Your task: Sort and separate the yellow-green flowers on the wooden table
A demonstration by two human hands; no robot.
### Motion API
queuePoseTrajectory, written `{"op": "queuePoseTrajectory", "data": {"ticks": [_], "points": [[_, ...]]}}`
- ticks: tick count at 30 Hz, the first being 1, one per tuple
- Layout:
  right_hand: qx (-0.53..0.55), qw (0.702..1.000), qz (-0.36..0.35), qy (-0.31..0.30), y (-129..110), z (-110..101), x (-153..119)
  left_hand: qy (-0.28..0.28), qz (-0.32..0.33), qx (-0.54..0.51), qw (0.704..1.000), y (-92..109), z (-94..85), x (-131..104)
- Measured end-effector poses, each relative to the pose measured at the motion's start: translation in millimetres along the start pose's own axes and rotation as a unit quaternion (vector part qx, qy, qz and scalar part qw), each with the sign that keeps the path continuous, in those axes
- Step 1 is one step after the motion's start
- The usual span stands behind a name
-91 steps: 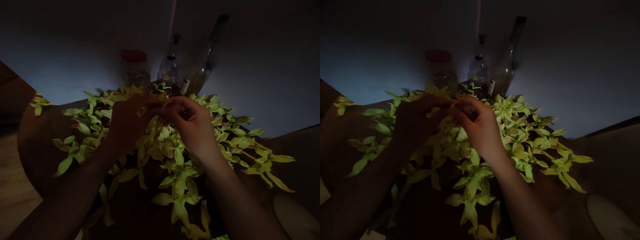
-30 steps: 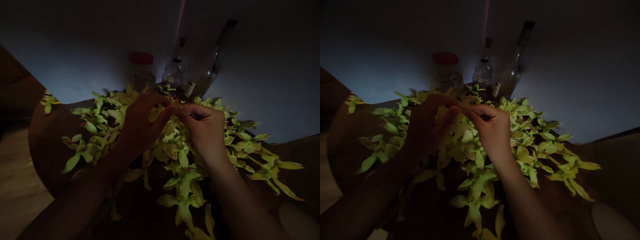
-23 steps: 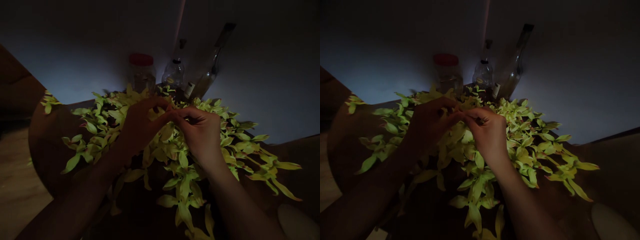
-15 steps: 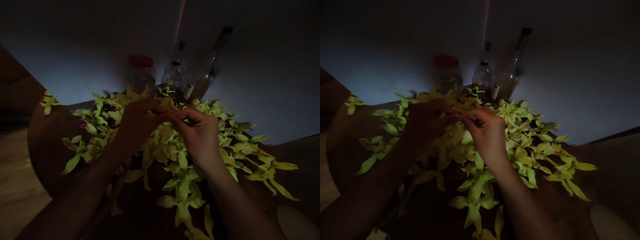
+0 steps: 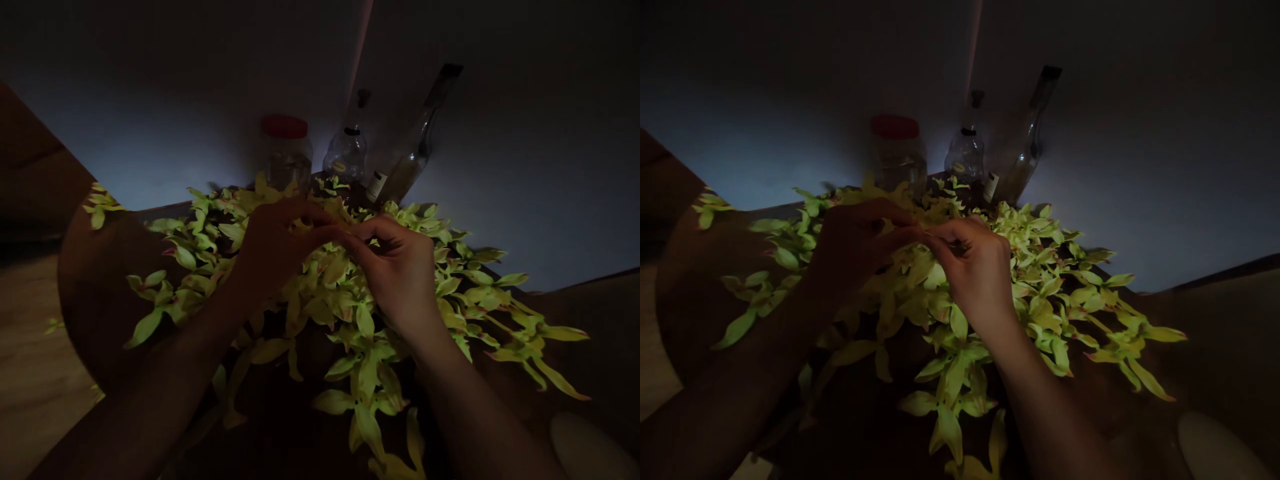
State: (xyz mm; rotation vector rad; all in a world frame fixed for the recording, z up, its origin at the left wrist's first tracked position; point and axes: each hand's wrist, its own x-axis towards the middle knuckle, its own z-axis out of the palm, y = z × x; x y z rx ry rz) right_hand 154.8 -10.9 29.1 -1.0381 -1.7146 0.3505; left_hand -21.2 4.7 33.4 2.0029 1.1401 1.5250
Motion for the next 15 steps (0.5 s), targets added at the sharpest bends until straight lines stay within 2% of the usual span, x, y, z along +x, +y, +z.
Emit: {"op": "queuePoseTrajectory", "data": {"ticks": [7,10,12,15], "points": [[0.005,0.999,0.029,0.026,1.2,-1.2,-0.3,-0.012,0.046,0.019,0.999,1.2,-0.6,1.1],[0.023,0.998,0.049,0.038,2.4,-1.4,1.5,-0.010,0.046,0.035,0.998,0.0,-0.6,0.2],[0.061,0.995,0.066,0.031,4.1,-1.3,4.1,0.011,0.031,0.045,0.998,-2.1,-0.2,0.1],[0.115,0.988,0.089,0.045,8.8,-1.2,8.1,0.071,0.000,0.060,0.996,-8.0,-1.2,2.3]]}}
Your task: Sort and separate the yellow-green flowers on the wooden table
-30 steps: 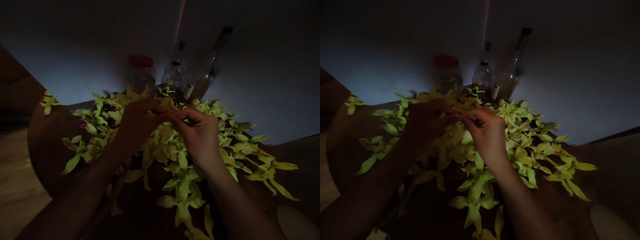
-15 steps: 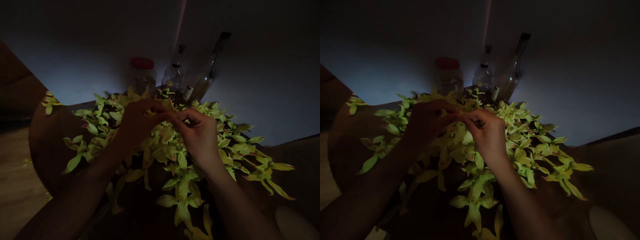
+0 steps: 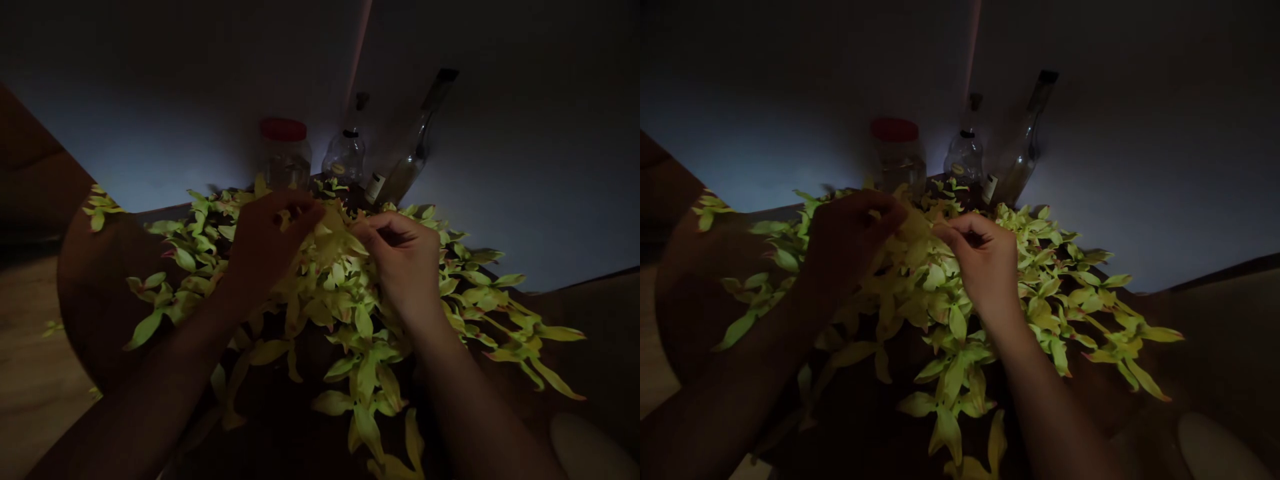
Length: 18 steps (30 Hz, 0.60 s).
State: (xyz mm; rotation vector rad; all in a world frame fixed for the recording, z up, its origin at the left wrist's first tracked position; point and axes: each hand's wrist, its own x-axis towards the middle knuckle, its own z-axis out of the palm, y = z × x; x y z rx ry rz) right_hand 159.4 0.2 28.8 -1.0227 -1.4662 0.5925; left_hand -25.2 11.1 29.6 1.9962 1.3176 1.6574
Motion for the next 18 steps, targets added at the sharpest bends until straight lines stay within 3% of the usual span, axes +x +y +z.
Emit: {"op": "queuePoseTrajectory", "data": {"ticks": [4,6,13,16,18], "points": [[0.018,0.998,0.031,0.058,6,-4,4,0.103,-0.016,0.023,0.994,-11,-5.4,6],[0.028,0.996,0.043,0.069,8,-6,5,0.121,-0.002,0.026,0.992,-15,-8.3,8],[0.017,0.998,0.040,0.049,1,-4,2,0.070,0.039,-0.051,0.996,-10,0.3,2],[0.005,0.999,0.035,0.036,-6,0,-1,0.069,0.079,0.024,0.994,-1,3.7,-3],[0.006,0.999,0.031,0.016,-9,2,-4,0.029,0.113,0.051,0.992,5,3.8,-6]]}}
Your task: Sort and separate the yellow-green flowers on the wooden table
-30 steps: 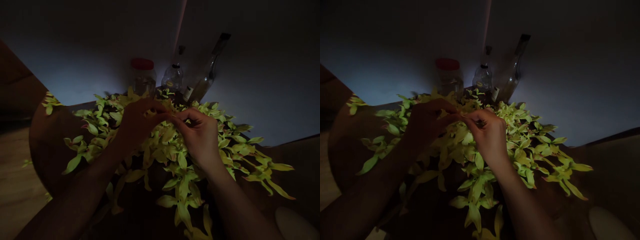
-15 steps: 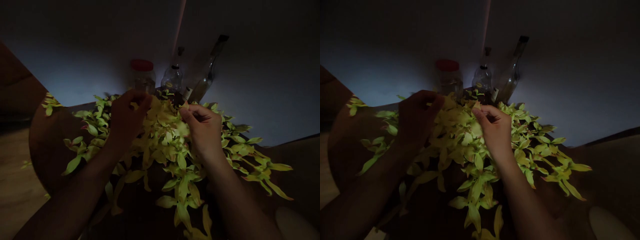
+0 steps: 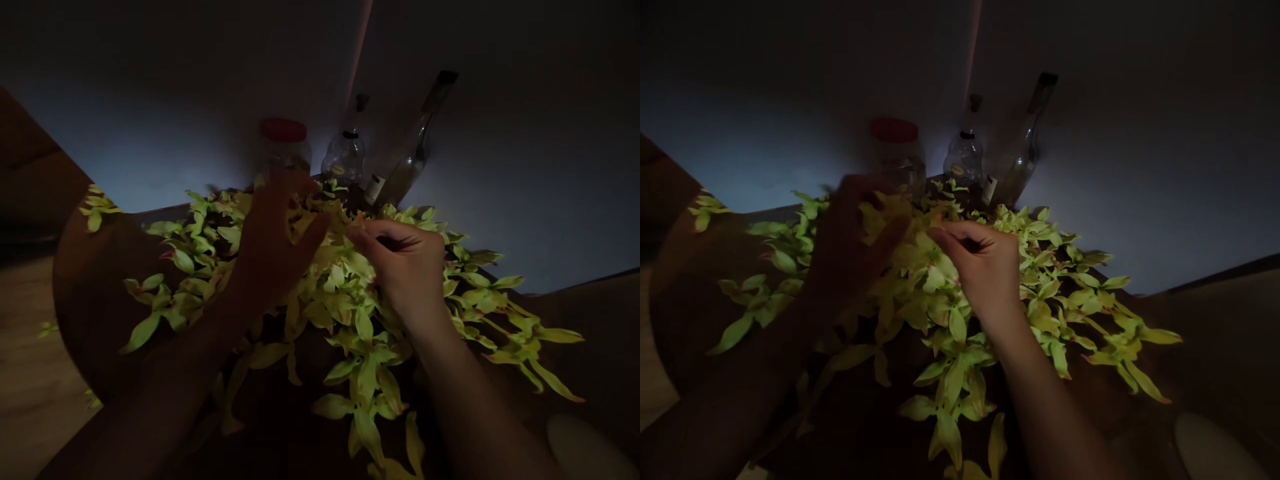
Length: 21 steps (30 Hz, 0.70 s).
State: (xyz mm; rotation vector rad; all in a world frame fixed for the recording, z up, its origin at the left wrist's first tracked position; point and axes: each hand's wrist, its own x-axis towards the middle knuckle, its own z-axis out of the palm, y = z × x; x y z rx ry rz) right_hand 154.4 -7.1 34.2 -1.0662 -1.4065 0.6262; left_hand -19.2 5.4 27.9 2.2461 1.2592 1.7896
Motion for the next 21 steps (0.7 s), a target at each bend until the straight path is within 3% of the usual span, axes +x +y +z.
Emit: {"op": "queuePoseTrajectory", "data": {"ticks": [4,21], "points": [[-0.023,0.998,-0.044,-0.040,-0.5,3.3,-4.4,-0.089,-0.012,-0.071,0.993,8.9,-2.9,0.8],[-0.110,0.987,-0.102,-0.059,2.2,-1.3,-8.3,-0.116,-0.104,-0.132,0.979,9.2,-9.3,7.9]]}}
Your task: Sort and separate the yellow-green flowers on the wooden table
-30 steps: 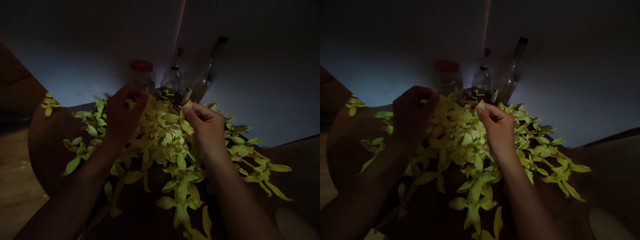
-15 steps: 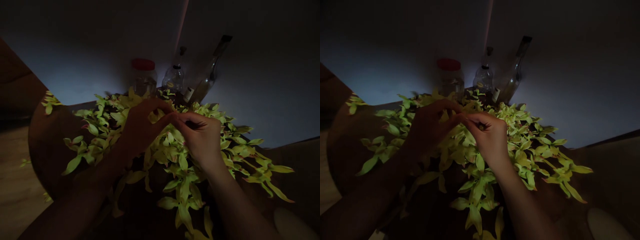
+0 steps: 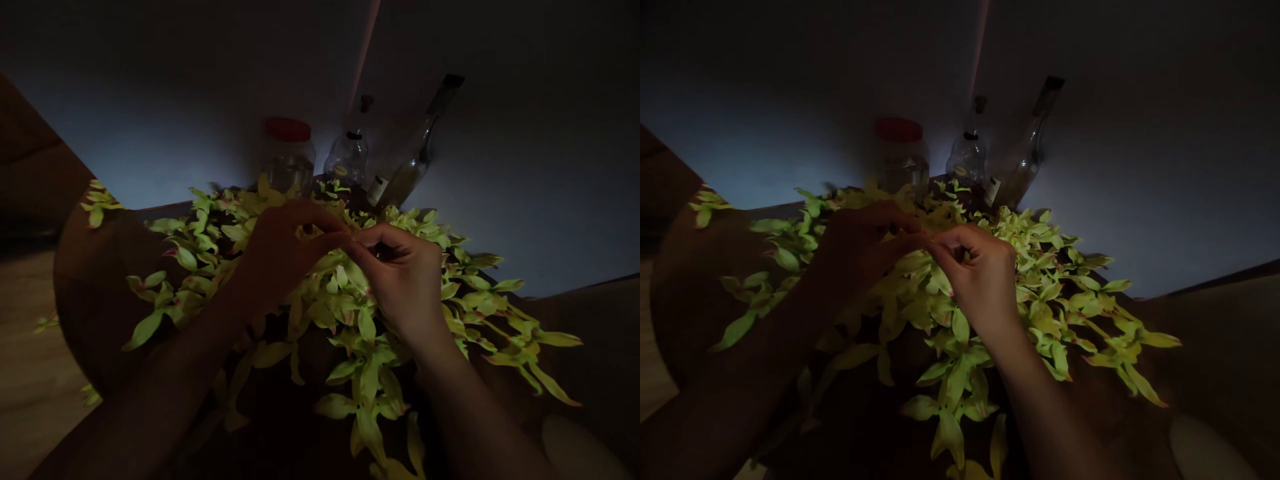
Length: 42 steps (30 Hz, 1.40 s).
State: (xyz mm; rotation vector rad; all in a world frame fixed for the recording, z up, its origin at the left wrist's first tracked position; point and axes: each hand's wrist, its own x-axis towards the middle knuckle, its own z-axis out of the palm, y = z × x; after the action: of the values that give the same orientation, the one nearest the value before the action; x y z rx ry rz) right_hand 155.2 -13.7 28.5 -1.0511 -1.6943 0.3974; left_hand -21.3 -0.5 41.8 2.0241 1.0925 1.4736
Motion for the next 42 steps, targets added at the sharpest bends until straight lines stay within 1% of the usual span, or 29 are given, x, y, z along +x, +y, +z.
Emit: {"op": "queuePoseTrajectory", "data": {"ticks": [2,5,9,11,13,16,19,22,24,27,30,33,34,36,38,39,40,42], "points": [[-0.003,1.000,-0.003,-0.004,0,0,1,-0.007,-0.007,-0.019,1.000,0,-0.5,1],[0.013,1.000,-0.003,-0.018,0,-1,2,-0.016,-0.001,-0.035,0.999,-3,-1.4,2],[0.047,0.995,0.002,-0.083,-1,-4,5,0.002,0.024,-0.014,1.000,-7,-3.4,2],[0.066,0.993,0.006,-0.102,-1,-5,6,0.016,0.036,0.003,0.999,-10,-3.8,2],[0.076,0.991,0.036,-0.107,-1,-7,6,0.016,0.054,0.004,0.998,-13,-3.3,2],[0.080,0.987,0.088,-0.113,0,-7,6,0.002,0.087,-0.002,0.996,-16,-1.3,3],[0.100,0.983,0.103,-0.113,1,-5,7,-0.015,0.093,0.004,0.996,-16,0.9,3],[0.108,0.983,0.097,-0.114,2,-4,6,-0.026,0.094,0.008,0.995,-15,2.3,3],[0.085,0.988,0.076,-0.103,3,-4,6,-0.016,0.103,0.000,0.995,-13,2.4,2],[0.043,0.996,0.039,-0.067,3,-5,6,-0.004,0.103,-0.013,0.995,-11,1.8,1],[0.008,0.999,0.008,-0.038,1,-8,6,-0.014,0.100,0.006,0.995,-8,1.5,0],[-0.018,0.999,0.007,-0.034,-1,-10,5,-0.013,0.091,0.033,0.995,-7,2.7,-2],[-0.017,0.999,0.015,-0.035,-1,-10,5,-0.004,0.087,0.035,0.996,-7,3.3,-3],[-0.002,0.998,0.038,-0.049,1,-10,4,0.036,0.081,0.036,0.995,-10,4.0,-3],[0.007,0.996,0.053,-0.066,4,-12,7,0.098,0.066,0.044,0.992,-14,3.1,-1],[-0.001,0.997,0.053,-0.063,5,-15,9,0.136,0.058,0.053,0.988,-16,1.7,0],[-0.025,0.998,0.044,-0.045,5,-19,11,0.174,0.050,0.067,0.981,-17,-0.2,2],[-0.129,0.991,0.005,0.027,2,-32,15,0.230,0.046,0.108,0.966,-19,-5.2,6]]}}
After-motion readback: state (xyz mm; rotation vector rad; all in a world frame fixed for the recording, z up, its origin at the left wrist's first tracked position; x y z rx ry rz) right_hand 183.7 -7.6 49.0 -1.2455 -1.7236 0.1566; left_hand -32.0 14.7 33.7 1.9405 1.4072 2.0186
